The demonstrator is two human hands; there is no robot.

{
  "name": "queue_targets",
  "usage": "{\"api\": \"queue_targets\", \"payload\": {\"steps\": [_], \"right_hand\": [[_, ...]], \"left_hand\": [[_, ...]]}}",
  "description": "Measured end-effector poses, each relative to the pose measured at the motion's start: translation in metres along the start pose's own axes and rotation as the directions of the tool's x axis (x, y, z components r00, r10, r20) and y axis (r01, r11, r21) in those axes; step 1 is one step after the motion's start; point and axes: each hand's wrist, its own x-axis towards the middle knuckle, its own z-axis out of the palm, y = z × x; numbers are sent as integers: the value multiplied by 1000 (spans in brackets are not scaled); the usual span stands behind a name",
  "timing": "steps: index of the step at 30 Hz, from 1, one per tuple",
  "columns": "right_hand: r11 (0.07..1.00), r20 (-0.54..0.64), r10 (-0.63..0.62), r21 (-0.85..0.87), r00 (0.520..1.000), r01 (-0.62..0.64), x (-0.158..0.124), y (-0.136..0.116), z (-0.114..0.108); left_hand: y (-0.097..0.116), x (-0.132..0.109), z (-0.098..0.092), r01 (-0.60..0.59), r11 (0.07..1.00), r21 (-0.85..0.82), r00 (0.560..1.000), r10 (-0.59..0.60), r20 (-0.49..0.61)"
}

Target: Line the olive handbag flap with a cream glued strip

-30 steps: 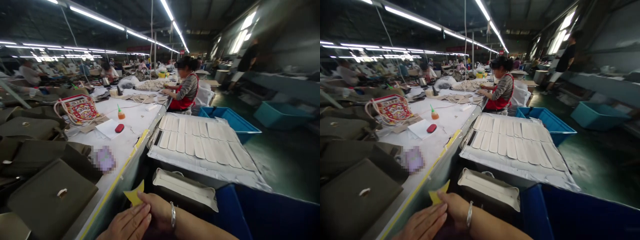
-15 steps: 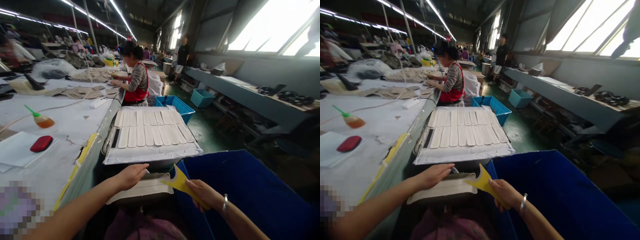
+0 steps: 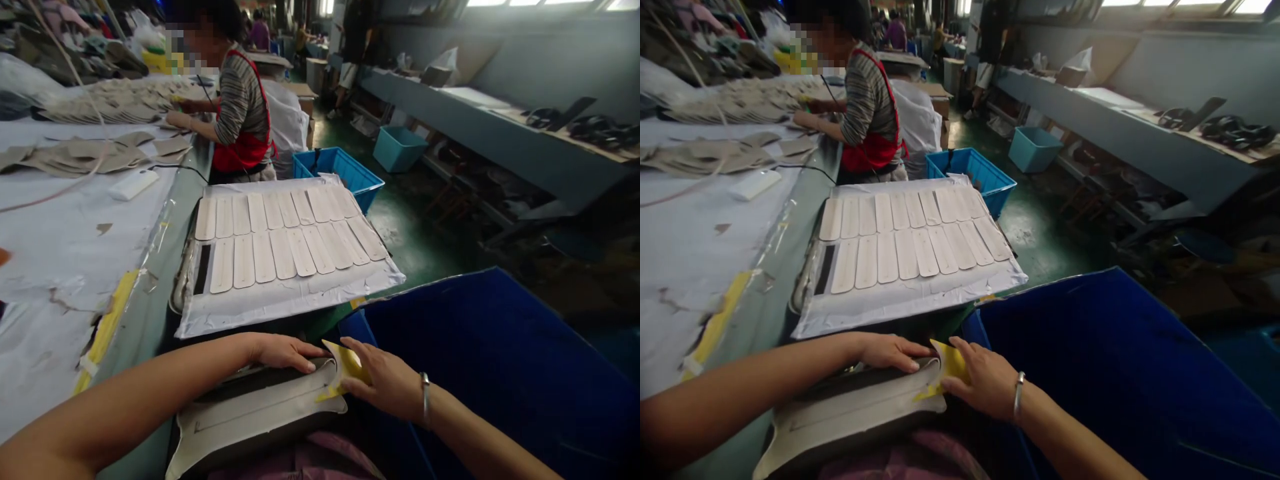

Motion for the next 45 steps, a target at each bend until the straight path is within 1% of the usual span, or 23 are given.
{"api": "queue_targets", "payload": {"steps": [2, 4, 5, 7, 9, 11, 13, 14, 16, 17, 18, 21, 23, 25, 27, 29, 31, 34, 37, 39, 41, 43, 45], "right_hand": [[997, -1, -26, 73, 1000, 26, -9, 2, -7], [984, 6, -8, 180, 1000, 7, -17, 7, -16], [966, 45, 16, 257, 999, -27, -20, 11, -20], [879, 200, 76, 449, 977, -160, -23, 21, -25], [737, 407, 96, 585, 908, -340, -21, 29, -25], [649, 573, 72, 594, 816, -474, -15, 34, -22], [666, 686, 40, 524, 727, -531, -5, 35, -19], [689, 718, 37, 486, 695, -538, 0, 34, -18], [736, 734, 55, 428, 677, -524, 9, 30, -17], [767, 724, 68, 401, 686, -500, 14, 27, -18], [808, 695, 77, 376, 715, -453, 17, 24, -19], [945, 506, 29, 267, 862, -189, 23, 13, -22], [988, 383, -5, 146, 924, -56, 26, 5, -19], [999, 271, 48, -4, 961, -49, 30, -2, -11], [986, 131, 103, -142, 986, -84, 36, -8, -1], [970, 15, 76, -234, 997, -70, 42, -12, 10], [957, -46, -14, -289, 999, 0, 49, -13, 16], [935, -82, -151, -335, 985, 115, 57, -13, 18], [916, -103, -230, -360, 968, 179, 61, -13, 16], [908, -109, -254, -369, 961, 198, 62, -14, 15], [902, -105, -269, -375, 958, 212, 63, -15, 15], [895, -92, -284, -382, 954, 230, 63, -16, 16], [889, -86, -295, -388, 952, 241, 62, -16, 17]], "left_hand": [[-3, 7, -1, -55, 995, -80, 998, 57, 16], [-5, 12, 0, -81, 984, -158, 996, 86, 24], [-6, 14, 1, -85, 975, -208, 995, 92, 26], [-7, 15, 5, -61, 940, -335, 995, 82, 50], [-9, 16, 9, -41, 891, -452, 993, 85, 78], [-12, 17, 13, -89, 858, -505, 987, 142, 69], [-15, 19, 17, -166, 851, -498, 977, 210, 33], [-17, 19, 18, -189, 855, -482, 973, 230, 25], [-18, 19, 20, -220, 890, -400, 969, 248, 19], [-19, 19, 21, -234, 914, -331, 967, 253, 15], [-19, 18, 21, -252, 933, -258, 965, 263, 5], [-20, 15, 21, -285, 948, -139, 958, 285, -23], [-20, 14, 20, -247, 963, -111, 969, 247, -22], [-20, 15, 21, -217, 972, -85, 976, 216, -19], [-22, 17, 22, -226, 963, -149, 974, 227, -5], [-25, 19, 25, -218, 920, -325, 971, 237, 20], [-30, 22, 28, -145, 863, -484, 980, 193, 49], [-37, 23, 31, -2, 777, -629, 994, 70, 83], [-40, 24, 34, 90, 682, -726, 995, -23, 102], [-40, 25, 37, 104, 630, -769, 994, -43, 99], [-40, 27, 39, 80, 596, -799, 997, -30, 78], [-41, 28, 41, 18, 600, -800, 999, 26, 41], [-42, 28, 41, -17, 652, -758, 999, 49, 20]]}}
